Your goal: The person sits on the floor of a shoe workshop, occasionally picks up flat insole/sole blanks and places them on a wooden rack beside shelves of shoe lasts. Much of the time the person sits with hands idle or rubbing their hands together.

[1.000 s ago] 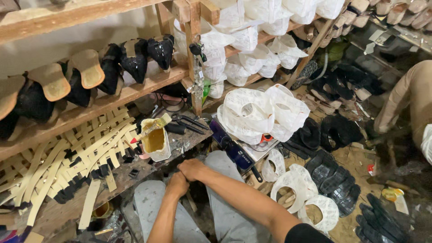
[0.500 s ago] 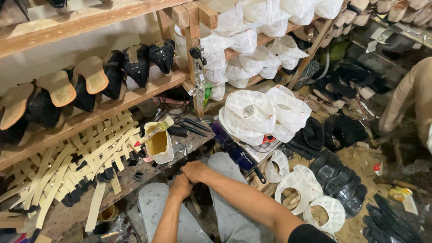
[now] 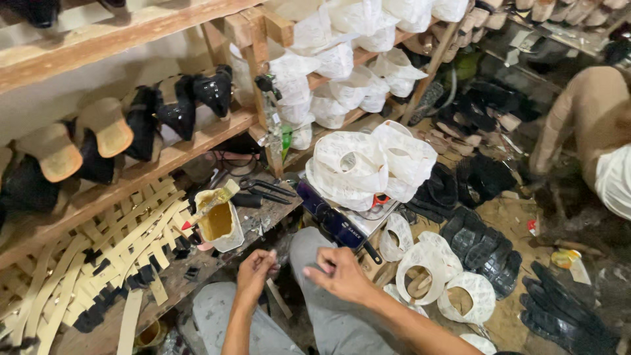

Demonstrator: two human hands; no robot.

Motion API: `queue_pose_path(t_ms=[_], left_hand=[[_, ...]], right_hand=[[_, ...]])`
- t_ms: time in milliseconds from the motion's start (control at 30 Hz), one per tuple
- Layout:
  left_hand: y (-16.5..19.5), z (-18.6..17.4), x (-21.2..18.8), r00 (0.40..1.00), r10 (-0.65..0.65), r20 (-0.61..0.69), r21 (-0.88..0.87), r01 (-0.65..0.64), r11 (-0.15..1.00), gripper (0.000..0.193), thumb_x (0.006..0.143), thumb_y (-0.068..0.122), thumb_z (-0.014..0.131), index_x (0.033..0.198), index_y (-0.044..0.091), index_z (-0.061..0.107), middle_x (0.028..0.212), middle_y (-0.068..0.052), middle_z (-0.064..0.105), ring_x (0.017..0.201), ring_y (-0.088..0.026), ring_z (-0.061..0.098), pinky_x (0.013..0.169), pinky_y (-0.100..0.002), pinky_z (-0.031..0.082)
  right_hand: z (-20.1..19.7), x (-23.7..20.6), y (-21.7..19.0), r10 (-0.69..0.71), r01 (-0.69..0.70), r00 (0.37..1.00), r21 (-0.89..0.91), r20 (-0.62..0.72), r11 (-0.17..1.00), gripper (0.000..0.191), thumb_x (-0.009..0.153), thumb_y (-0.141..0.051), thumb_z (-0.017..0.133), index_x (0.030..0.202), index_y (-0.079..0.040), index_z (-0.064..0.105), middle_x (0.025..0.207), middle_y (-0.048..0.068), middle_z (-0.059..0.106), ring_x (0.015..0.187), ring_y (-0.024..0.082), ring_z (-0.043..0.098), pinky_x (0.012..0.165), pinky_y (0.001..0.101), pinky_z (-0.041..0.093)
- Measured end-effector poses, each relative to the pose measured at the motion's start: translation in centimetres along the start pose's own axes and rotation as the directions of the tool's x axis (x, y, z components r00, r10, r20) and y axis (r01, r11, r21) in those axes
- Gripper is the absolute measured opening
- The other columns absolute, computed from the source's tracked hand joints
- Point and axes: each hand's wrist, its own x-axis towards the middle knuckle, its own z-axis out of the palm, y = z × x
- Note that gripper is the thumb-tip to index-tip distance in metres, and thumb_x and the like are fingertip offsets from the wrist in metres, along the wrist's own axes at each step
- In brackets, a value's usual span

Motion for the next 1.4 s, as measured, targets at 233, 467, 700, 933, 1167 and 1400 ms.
queue_pose_path(t_ms=[233, 467, 700, 933, 1167, 1400], left_hand=[[1.2, -0.9, -4.6, 0.988, -0.146, -0.056, -0.946, -0.006, 0.324, 0.069, 0.098, 0.059, 0.055, 0.129, -0.003, 0.057, 0.127, -0.018, 0.063, 0.121, -0.031, 0.056, 0.109, -0.052, 0.04], [4.8, 7.4, -7.7, 0.98, -0.016, 0.199, -0.963, 0.198, 0.183, 0.075, 0.098, 0.058, 0.055, 0.135, -0.008, 0.054, 0.129, -0.024, 0.062, 0.12, -0.034, 0.057, 0.11, -0.055, 0.036], [2.4, 3.5, -4.2, 0.934, 0.11, 0.34, -0.421, 0.047, 0.906, 0.043, 0.105, 0.024, 0.056, 0.133, -0.009, 0.057, 0.119, -0.023, 0.069, 0.107, -0.03, 0.065, 0.1, -0.046, 0.051], [-2.9, 3.0, -2.4, 0.994, 0.078, -0.078, 0.389, -0.042, 0.92, 0.029, 0.093, 0.01, 0.064, 0.122, 0.004, 0.067, 0.101, -0.012, 0.076, 0.09, -0.019, 0.072, 0.081, -0.032, 0.057], [-1.9, 3.8, -3.6, 0.991, 0.076, -0.112, 0.39, -0.026, 0.92, 0.023, 0.095, 0.005, 0.062, 0.117, 0.002, 0.07, 0.096, -0.011, 0.077, 0.085, -0.016, 0.073, 0.078, -0.028, 0.056], [-2.7, 3.1, -2.5, 0.99, 0.069, -0.126, 0.297, -0.029, 0.955, 0.026, 0.094, 0.0, 0.058, 0.119, -0.001, 0.067, 0.1, -0.012, 0.077, 0.087, -0.017, 0.074, 0.08, -0.029, 0.058]], right_hand=[[-5.6, -12.4, 3.0, 0.228, -0.237, 0.971, 0.141, 0.077, 0.961, 0.039, 0.072, 0.002, 0.066, 0.061, -0.005, 0.029, 0.055, 0.001, 0.031, 0.055, 0.011, 0.032, 0.049, 0.0331, 0.028], [-0.1, -8.8, 2.6, 0.048, -0.054, 0.992, 0.051, 0.116, 0.997, 0.036, 0.075, -0.001, 0.068, 0.064, -0.004, 0.034, 0.055, 0.008, 0.03, 0.052, 0.017, 0.031, 0.048, 0.0359, 0.03], [3.0, -6.5, 2.6, -0.431, 0.373, 0.9, -0.403, -0.063, 0.836, 0.021, 0.074, -0.005, 0.071, 0.075, -0.006, 0.05, 0.063, 0.011, 0.054, 0.06, 0.036, 0.058, 0.053, 0.0447, 0.044], [3.7, -7.5, 2.1, -0.306, 0.241, 0.933, -0.305, -0.19, 0.921, 0.039, 0.084, -0.007, 0.076, 0.061, -0.006, 0.044, 0.055, 0.012, 0.05, 0.051, 0.034, 0.054, 0.048, 0.0445, 0.041], [3.8, -7.9, 1.3, -0.299, 0.233, 0.938, -0.321, -0.174, 0.918, 0.037, 0.082, -0.007, 0.076, 0.061, -0.006, 0.045, 0.055, 0.012, 0.052, 0.052, 0.035, 0.056, 0.048, 0.0443, 0.041], [3.5, -7.8, 1.8, -0.281, 0.221, 0.945, -0.308, -0.169, 0.926, 0.038, 0.084, -0.008, 0.075, 0.062, -0.006, 0.044, 0.056, 0.011, 0.052, 0.053, 0.034, 0.057, 0.049, 0.0437, 0.043]])
